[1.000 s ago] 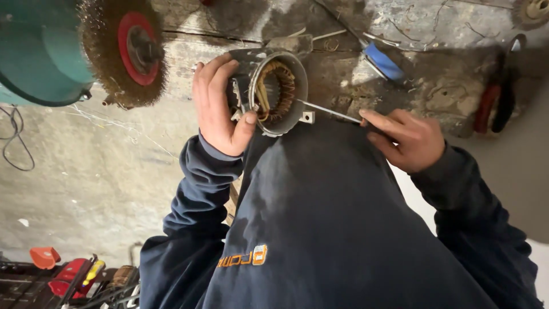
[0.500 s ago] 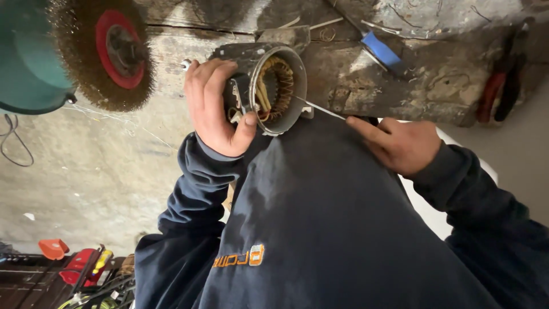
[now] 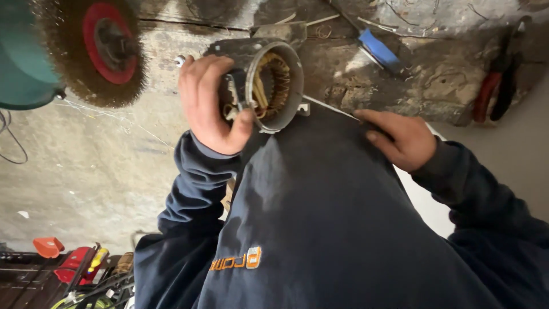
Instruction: The person disassembles a small electric motor at a workbench. They use a screwdriver to pry open the motor housing, remove the end cover, pull out the armature, and handle the copper windings and wires while separating the motor components by hand.
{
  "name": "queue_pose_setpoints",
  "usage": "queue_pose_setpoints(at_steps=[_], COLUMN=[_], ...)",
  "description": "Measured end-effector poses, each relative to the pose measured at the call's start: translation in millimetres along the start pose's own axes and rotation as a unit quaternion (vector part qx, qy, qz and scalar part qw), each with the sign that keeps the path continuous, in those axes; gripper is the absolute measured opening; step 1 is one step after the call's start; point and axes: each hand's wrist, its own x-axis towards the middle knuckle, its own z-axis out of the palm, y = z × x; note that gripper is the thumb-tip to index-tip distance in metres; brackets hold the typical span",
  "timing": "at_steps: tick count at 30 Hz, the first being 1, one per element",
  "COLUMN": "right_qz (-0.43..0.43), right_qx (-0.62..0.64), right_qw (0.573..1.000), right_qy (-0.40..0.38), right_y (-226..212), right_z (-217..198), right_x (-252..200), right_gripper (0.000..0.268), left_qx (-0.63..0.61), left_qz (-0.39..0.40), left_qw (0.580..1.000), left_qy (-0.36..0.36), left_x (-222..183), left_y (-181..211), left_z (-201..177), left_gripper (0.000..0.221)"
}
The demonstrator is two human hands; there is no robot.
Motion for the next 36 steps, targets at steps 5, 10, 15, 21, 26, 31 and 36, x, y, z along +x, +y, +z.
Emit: queue_pose_setpoints(at_steps=[5, 10, 15, 21, 26, 31, 36], right_qz=[0.049, 0.061, 0.003, 0.002, -0.023, -0.025, -0.022], right_qx=[0.082, 0.02, -0.043, -0.095, -0.16, -0.157, -0.185], right_qw=[0.995, 0.996, 0.997, 0.993, 0.983, 0.983, 0.974], right_qy=[-0.02, -0.061, -0.064, -0.071, -0.083, -0.094, -0.131], right_y=[8.1, -11.1, -22.5, -31.1, -37.9, -46.5, -42.7], right_z=[15.6, 15.3, 13.4, 10.2, 3.6, -4.5, -5.5], right_x=[-3.5, 15.9, 23.8, 26.9, 29.3, 34.7, 32.6], right_gripper=[0.034, 0.046, 0.054, 0.056, 0.064, 0.065, 0.068], left_qx=[-0.056, -0.088, -0.114, -0.141, -0.135, -0.107, -0.121], left_qz=[-0.018, -0.035, -0.051, -0.051, -0.034, -0.024, -0.018], left_qw=[0.998, 0.995, 0.992, 0.988, 0.99, 0.994, 0.992], left_qy=[0.011, 0.015, 0.016, 0.023, 0.021, 0.023, 0.037], left_x=[-5.2, -13.1, -15.9, -19.8, -16.3, -14.1, -12.6], left_y=[-11.8, -25.6, -30.5, -40.7, -40.3, -37.0, -37.7], left_z=[-6.4, -7.2, -9.7, -6.9, -8.7, -7.9, -6.3], left_gripper=[0.066, 0.067, 0.069, 0.069, 0.066, 0.064, 0.063])
